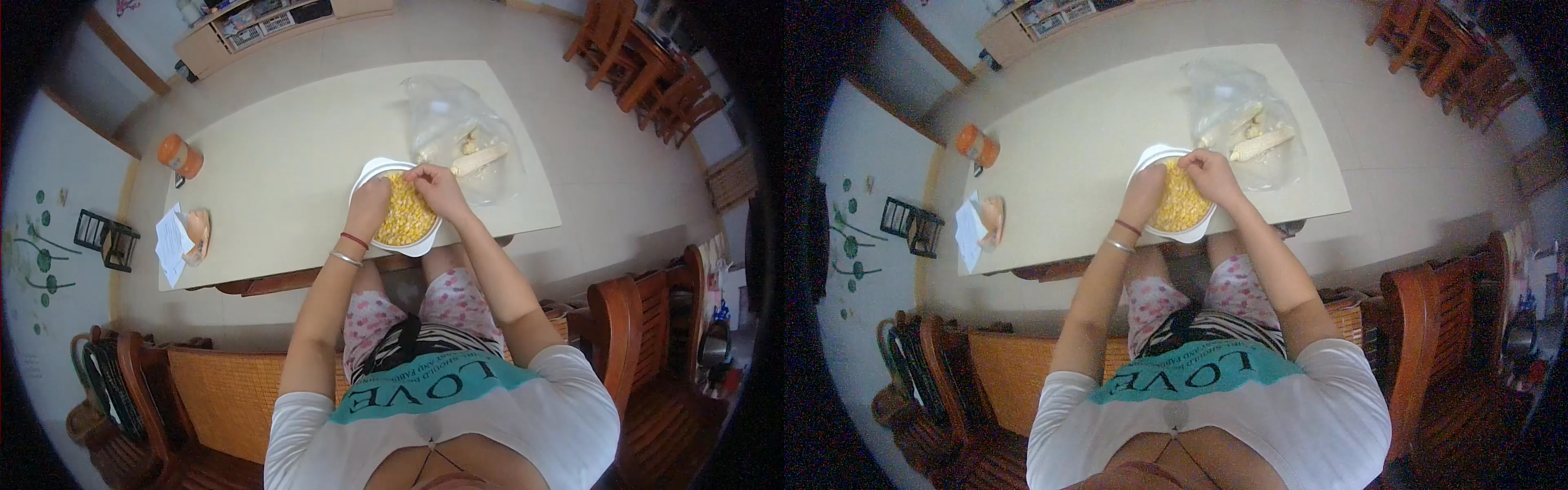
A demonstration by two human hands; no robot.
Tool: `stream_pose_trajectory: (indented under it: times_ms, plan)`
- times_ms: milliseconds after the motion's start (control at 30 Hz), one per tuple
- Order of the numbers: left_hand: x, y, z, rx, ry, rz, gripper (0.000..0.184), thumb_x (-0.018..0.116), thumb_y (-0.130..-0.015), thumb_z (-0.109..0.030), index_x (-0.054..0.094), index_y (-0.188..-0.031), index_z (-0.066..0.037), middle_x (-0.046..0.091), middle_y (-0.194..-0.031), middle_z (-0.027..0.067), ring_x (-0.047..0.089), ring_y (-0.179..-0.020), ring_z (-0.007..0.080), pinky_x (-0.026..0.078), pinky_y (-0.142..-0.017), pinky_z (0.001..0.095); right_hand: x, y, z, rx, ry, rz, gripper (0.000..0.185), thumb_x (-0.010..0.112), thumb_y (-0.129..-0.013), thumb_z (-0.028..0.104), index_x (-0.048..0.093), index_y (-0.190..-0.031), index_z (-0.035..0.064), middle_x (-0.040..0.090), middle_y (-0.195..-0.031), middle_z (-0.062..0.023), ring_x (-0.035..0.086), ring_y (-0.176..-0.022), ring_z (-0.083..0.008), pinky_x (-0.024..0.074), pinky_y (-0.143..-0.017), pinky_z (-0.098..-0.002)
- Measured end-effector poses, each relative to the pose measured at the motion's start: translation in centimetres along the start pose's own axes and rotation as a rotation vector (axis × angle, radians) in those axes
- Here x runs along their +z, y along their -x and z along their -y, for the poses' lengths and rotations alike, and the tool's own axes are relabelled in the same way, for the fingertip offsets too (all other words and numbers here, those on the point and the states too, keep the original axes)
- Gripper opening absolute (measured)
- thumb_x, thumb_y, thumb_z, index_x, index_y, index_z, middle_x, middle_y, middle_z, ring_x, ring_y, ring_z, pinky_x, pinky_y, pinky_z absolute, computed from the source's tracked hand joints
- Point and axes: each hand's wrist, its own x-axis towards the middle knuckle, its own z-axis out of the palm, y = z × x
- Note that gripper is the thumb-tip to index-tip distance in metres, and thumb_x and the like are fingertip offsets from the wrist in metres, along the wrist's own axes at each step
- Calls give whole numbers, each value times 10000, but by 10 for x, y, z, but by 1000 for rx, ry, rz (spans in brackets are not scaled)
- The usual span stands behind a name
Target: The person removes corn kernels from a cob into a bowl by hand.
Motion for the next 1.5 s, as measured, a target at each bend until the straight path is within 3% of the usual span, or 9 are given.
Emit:
stream_pose_trajectory:
  times_ms: [67, 167, 267, 367, 767, 967, 1167, 1267, 1500]
  plan:
    - [-3, 4, 2, -15, 74, -50, 176, 624, -752, -37, 570, -894, 52, 609, -889, 241, 642, -791, 300, 523, -675, 344, 3, -2, -5, -13, -14, -12, 137, 565, -816, 38, 660, -911, 8, 670, -824, -89, 609, -753, -132, 482, -708, -262]
    - [-44, 11, -33, -296, 635, -126, 138, 573, -780, 44, 578, -917, 53, 633, -838, 173, 636, -729, 230, 514, -637, 302, -3, 2, 5, 110, -90, -38, 136, 573, -820, 54, 652, -918, 2, 665, -812, -85, 608, -766, -136, 482, -712, -268]
    - [-39, 12, -29, -535, 1458, -176, 136, 566, -812, 50, 593, -944, 31, 635, -817, 94, 616, -699, 153, 502, -625, 250, 16, 2, 0, -34, -71, -51, 141, 593, -817, 80, 646, -922, 1, 663, -808, -89, 614, -776, -143, 482, -719, -280]
    - [-28, 18, -21, -548, 1566, -116, 129, 586, -840, 7, 597, -968, 24, 627, -826, 56, 599, -701, 106, 491, -621, 215, 24, 11, 15, -58, 39, -39, 170, 619, -810, 107, 642, -941, 2, 669, -825, -105, 630, -792, -161, 485, -727, -292]
    - [-37, 18, -27, -495, 1451, -126, 161, 630, -830, -47, 630, -957, 52, 646, -839, 77, 603, -737, 121, 496, -660, 226, 17, 13, 11, 15, 86, -8, 184, 634, -804, 134, 661, -912, -12, 680, -838, -134, 651, -784, -177, 497, -708, -299]
    - [-42, 18, -32, -517, 1416, -128, 142, 633, -832, -44, 644, -934, 53, 648, -767, 73, 599, -656, 108, 496, -612, 216, 16, 12, 9, 30, 78, 43, 112, 592, -871, 90, 602, -888, -20, 619, -805, -20, 551, -760, -71, 463, -696, -229]
    - [-41, 17, -30, -503, 1410, -93, 163, 637, -831, -81, 644, -916, 58, 652, -807, 74, 596, -694, 110, 490, -636, 230, 18, 8, -4, -16, 48, 51, 132, 577, -854, 110, 585, -902, -12, 629, -801, -93, 586, -747, -133, 472, -669, -286]
    - [-41, 16, -30, -492, 1391, -84, 171, 650, -823, -98, 648, -905, 52, 650, -792, 70, 594, -684, 106, 487, -629, 227, 16, 10, 8, 20, 46, 90, 88, 542, -901, 83, 539, -875, 0, 549, -784, 5, 495, -740, -54, 437, -673, -214]
    - [-42, 16, -31, -481, 1408, -62, 182, 656, -819, -105, 651, -906, 55, 651, -782, 64, 589, -667, 102, 481, -614, 222, 15, 10, 9, 1, 65, 72, 116, 568, -848, 106, 553, -846, -9, 582, -735, -64, 518, -680, -112, 442, -627, -275]
